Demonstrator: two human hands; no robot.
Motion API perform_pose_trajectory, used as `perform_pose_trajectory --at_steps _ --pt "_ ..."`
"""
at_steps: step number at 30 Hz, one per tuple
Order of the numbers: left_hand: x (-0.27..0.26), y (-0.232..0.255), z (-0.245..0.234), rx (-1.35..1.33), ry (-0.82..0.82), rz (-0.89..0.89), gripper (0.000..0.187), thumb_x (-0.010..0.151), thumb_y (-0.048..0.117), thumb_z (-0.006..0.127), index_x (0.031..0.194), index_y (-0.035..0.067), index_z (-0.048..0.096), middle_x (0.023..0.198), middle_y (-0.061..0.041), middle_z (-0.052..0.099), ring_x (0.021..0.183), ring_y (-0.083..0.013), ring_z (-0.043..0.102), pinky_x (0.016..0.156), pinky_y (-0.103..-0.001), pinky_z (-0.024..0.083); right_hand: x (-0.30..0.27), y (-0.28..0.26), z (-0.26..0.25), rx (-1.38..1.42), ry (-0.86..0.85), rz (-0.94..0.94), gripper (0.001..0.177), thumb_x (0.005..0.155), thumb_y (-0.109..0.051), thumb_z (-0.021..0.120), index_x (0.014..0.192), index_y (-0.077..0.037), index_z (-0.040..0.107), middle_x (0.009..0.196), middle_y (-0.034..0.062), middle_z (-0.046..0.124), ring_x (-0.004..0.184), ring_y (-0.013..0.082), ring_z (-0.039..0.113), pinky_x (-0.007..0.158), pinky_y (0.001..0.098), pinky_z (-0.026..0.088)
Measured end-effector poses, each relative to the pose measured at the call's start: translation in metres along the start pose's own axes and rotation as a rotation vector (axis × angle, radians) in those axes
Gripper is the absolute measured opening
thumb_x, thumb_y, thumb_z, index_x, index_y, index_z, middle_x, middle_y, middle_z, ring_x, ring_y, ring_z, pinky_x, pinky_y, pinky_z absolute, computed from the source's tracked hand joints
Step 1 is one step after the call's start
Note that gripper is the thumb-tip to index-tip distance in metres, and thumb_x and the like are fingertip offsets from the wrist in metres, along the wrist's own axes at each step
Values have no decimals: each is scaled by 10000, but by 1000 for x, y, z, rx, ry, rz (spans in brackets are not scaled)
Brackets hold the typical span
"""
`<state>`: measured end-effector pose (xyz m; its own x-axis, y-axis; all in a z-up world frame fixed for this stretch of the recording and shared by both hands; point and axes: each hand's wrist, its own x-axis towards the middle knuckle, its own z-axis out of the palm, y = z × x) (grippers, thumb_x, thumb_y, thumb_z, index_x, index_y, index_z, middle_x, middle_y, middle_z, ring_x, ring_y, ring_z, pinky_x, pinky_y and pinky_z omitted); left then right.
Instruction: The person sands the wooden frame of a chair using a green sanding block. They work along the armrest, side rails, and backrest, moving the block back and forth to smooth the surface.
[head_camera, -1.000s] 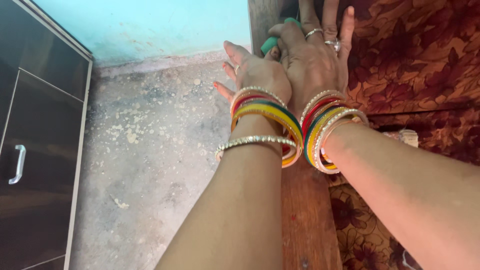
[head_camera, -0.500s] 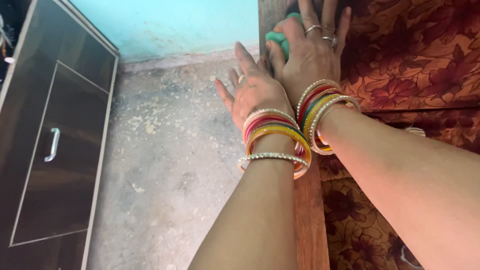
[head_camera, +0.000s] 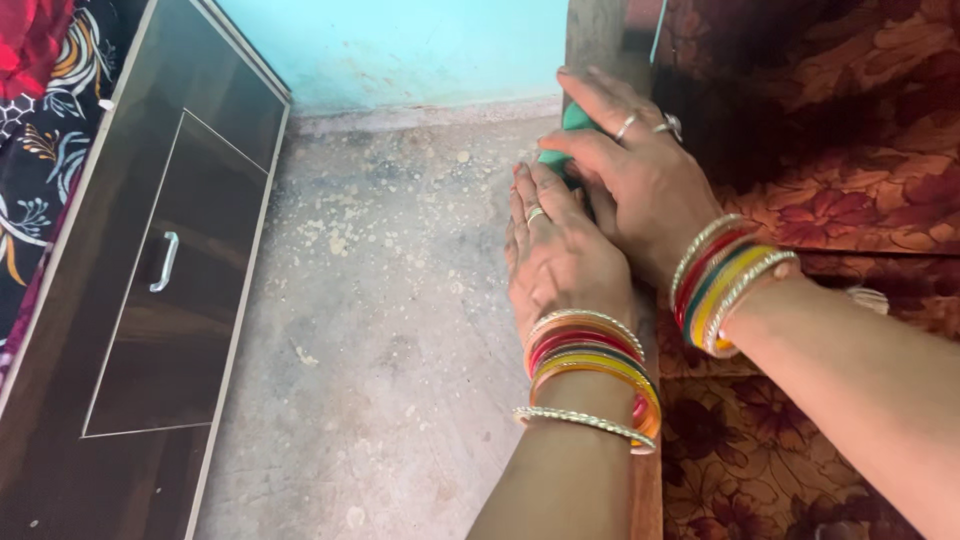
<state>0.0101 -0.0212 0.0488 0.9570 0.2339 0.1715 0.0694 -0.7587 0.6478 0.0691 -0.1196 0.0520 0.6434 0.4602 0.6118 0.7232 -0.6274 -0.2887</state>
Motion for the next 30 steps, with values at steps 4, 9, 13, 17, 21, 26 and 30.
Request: perform_pose_trajectory --at_steps 4,9,13,17,21,26,30 --pt "18 3 7 56 82 54 717 937 167 489 1562 -21 192 1637 -213 246 1529 -329 221 1213 -405 206 24 20 11 -27 -19 -35 161 1013 -134 686 1145 -72 754 1626 111 495 1500 359 460 1210 448 414" --pt "43 5 21 50 52 79 727 941 178 495 1567 -14 178 1645 -212 236 1536 -330 212 1225 -408 192 53 37 20 -71 24 21 90 1036 -145 710 1075 -86 766 1616 141 479 1386 363 514 1111 439 485" --pt "58 5 34 42 26 74 736 944 186 499 1571 -9 166 1651 -211 228 1543 -330 205 1235 -410 180 62 49 22 -130 53 120 203 1013 -120 704 1204 -68 750 1476 143 548 1301 376 539 1052 446 503" --pt "77 7 36 40 9 87 744 947 194 503 1574 -3 155 1657 -210 219 1549 -330 198 1244 -413 169 62 56 28 -188 110 72 188 1031 -110 703 1208 -79 759 1475 189 531 1332 415 509 1068 446 504" --pt "93 12 32 40 16 120 753 950 202 508 1578 3 143 1664 -208 211 1555 -331 191 1253 -415 157 60 62 28 -224 135 9 203 1028 -116 718 1224 -75 751 1507 161 546 1389 383 524 1155 443 494" --pt "84 14 31 30 28 155 765 954 212 513 1583 10 128 1671 -207 201 1563 -331 183 1265 -418 143 56 63 31 -230 189 -15 187 1048 -117 728 1227 -70 754 1515 172 562 1409 381 547 1163 434 487" --pt "62 1 32 25 23 194 774 956 221 517 1586 15 117 1677 -206 193 1570 -332 176 1275 -420 131 51 55 29 14 213 97 262 1033 -126 717 1290 -76 718 1494 143 611 1317 328 659 1087 373 566"
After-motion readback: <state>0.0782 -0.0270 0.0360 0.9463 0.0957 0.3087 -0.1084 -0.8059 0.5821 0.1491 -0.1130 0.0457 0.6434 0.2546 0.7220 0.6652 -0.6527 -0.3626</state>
